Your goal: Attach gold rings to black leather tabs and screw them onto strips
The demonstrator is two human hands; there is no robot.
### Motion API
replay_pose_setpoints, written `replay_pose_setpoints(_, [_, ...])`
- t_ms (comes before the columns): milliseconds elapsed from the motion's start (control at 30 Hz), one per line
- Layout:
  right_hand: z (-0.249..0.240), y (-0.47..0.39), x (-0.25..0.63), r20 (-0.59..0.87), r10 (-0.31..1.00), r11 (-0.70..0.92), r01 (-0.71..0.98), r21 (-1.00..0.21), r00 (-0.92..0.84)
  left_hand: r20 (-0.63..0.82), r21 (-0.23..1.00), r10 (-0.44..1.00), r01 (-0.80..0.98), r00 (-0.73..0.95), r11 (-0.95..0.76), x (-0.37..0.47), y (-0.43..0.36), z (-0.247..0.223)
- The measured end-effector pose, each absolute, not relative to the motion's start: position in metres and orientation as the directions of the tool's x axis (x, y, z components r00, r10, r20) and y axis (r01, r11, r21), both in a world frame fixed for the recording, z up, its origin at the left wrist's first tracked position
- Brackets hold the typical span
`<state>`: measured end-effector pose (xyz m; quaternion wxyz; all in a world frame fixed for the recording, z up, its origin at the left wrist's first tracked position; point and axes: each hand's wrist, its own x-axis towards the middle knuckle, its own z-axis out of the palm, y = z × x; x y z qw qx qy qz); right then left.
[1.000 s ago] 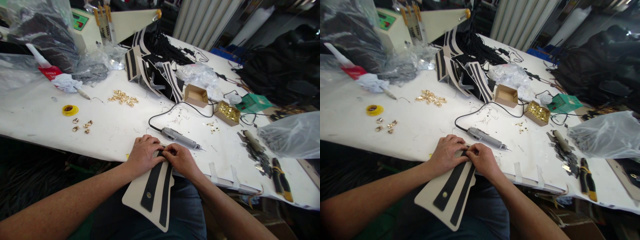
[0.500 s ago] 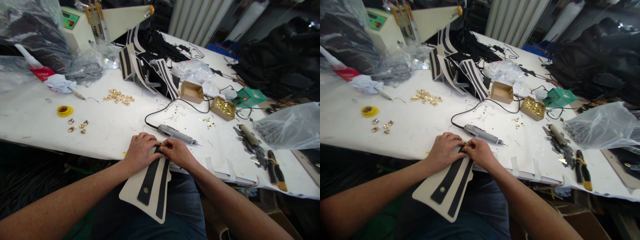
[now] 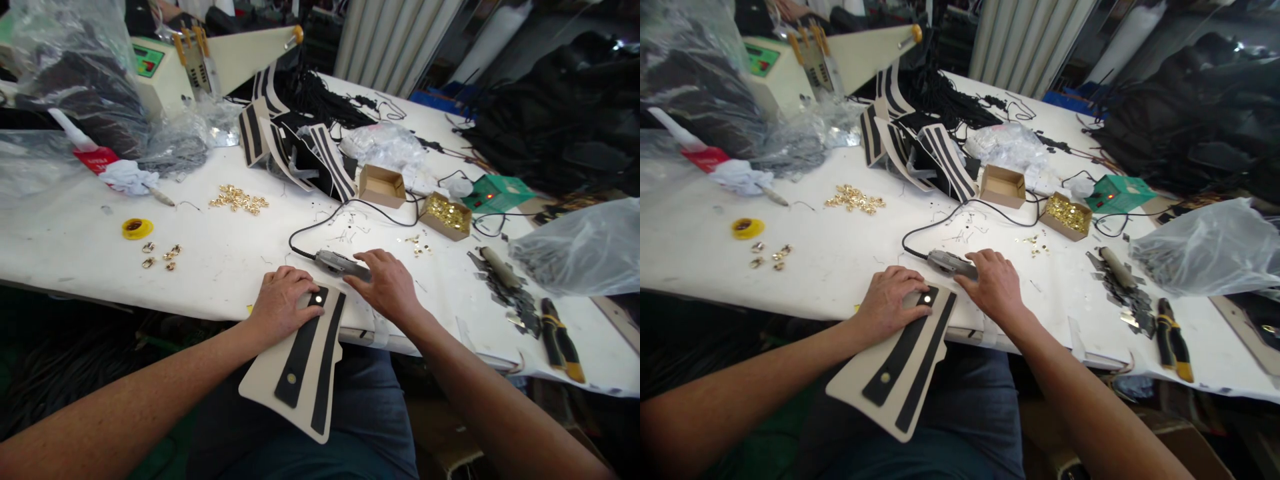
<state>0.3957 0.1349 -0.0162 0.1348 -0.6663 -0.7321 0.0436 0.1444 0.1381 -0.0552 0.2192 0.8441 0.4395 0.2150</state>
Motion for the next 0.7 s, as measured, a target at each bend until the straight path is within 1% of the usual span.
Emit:
replay_pose_setpoints(33, [-0.019, 0.139, 0.400, 0.081, 0.991, 0.119, 0.973, -0.196, -0.105, 0.170, 0.562, 0.837, 0.647, 0.520, -0.516, 0.144, 0.138, -0.056])
replay_pose_setpoints(67, [-0.022, 0.143, 0.404, 0.033, 0.991, 0.132, 0.975, -0.177, -0.128, 0.172, 0.563, 0.838, 0.646, 0.518, -0.515, 0.144, 0.138, -0.056])
replay_pose_setpoints(133, [-0.024, 0.148, 0.408, 0.003, 0.988, 0.150, 0.966, -0.210, -0.152, 0.177, 0.564, 0.837, 0.643, 0.518, -0.518, 0.144, 0.138, -0.057])
replay_pose_setpoints(167, [-0.023, 0.148, 0.409, 0.020, 0.989, 0.144, 0.954, -0.263, -0.144, 0.179, 0.563, 0.835, 0.641, 0.520, -0.521, 0.144, 0.138, -0.057])
replay_pose_setpoints(200, [-0.021, 0.147, 0.409, 0.037, 0.992, 0.122, 0.930, -0.347, -0.117, 0.181, 0.563, 0.834, 0.640, 0.522, -0.523, 0.144, 0.138, -0.057])
replay_pose_setpoints(233, [-0.017, 0.145, 0.408, 0.042, 0.996, 0.086, 0.882, -0.463, -0.075, 0.180, 0.563, 0.832, 0.638, 0.525, -0.525, 0.143, 0.138, -0.057])
replay_pose_setpoints(267, [-0.011, 0.142, 0.405, 0.033, 0.999, 0.042, 0.796, -0.604, -0.027, 0.179, 0.564, 0.830, 0.636, 0.528, -0.526, 0.143, 0.138, -0.057])
replay_pose_setpoints(300, [-0.005, 0.139, 0.401, 0.013, 1.000, 0.001, 0.665, -0.747, 0.014, 0.176, 0.565, 0.828, 0.635, 0.532, -0.528, 0.143, 0.138, -0.056])
replay_pose_setpoints(333, [0.001, 0.135, 0.396, -0.006, 0.999, -0.028, 0.500, -0.866, 0.046, 0.174, 0.564, 0.827, 0.634, 0.534, -0.528, 0.143, 0.138, -0.056])
replay_pose_setpoints(367, [0.008, 0.133, 0.389, -0.019, 0.998, -0.039, 0.323, -0.946, 0.066, 0.172, 0.563, 0.827, 0.635, 0.536, -0.529, 0.143, 0.138, -0.055])
replay_pose_setpoints(400, [0.013, 0.130, 0.380, -0.021, 0.996, -0.034, 0.160, -0.987, 0.081, 0.169, 0.560, 0.827, 0.637, 0.537, -0.529, 0.143, 0.138, -0.055])
replay_pose_setpoints(433, [0.017, 0.129, 0.370, -0.017, 0.995, -0.020, 0.029, -0.999, 0.103, 0.166, 0.558, 0.827, 0.641, 0.537, -0.528, 0.143, 0.138, -0.055])
replay_pose_setpoints(467, [0.020, 0.128, 0.360, -0.012, 0.991, -0.003, -0.065, -0.998, 0.135, 0.164, 0.555, 0.829, 0.644, 0.535, -0.526, 0.144, 0.138, -0.054])
replay_pose_setpoints(533, [0.021, 0.128, 0.338, -0.008, 0.975, 0.027, -0.158, -0.987, 0.220, 0.163, 0.554, 0.834, 0.651, 0.526, -0.519, 0.144, 0.138, -0.054])
replay_pose_setpoints(633, [0.015, 0.130, 0.313, 0.036, 0.944, 0.086, -0.139, -0.986, 0.327, 0.161, 0.554, 0.838, 0.655, 0.521, -0.514, 0.145, 0.139, -0.054])
replay_pose_setpoints(700, [0.008, 0.129, 0.304, 0.089, 0.939, 0.128, -0.098, -0.987, 0.333, 0.156, 0.553, 0.838, 0.657, 0.522, -0.512, 0.144, 0.139, -0.055])
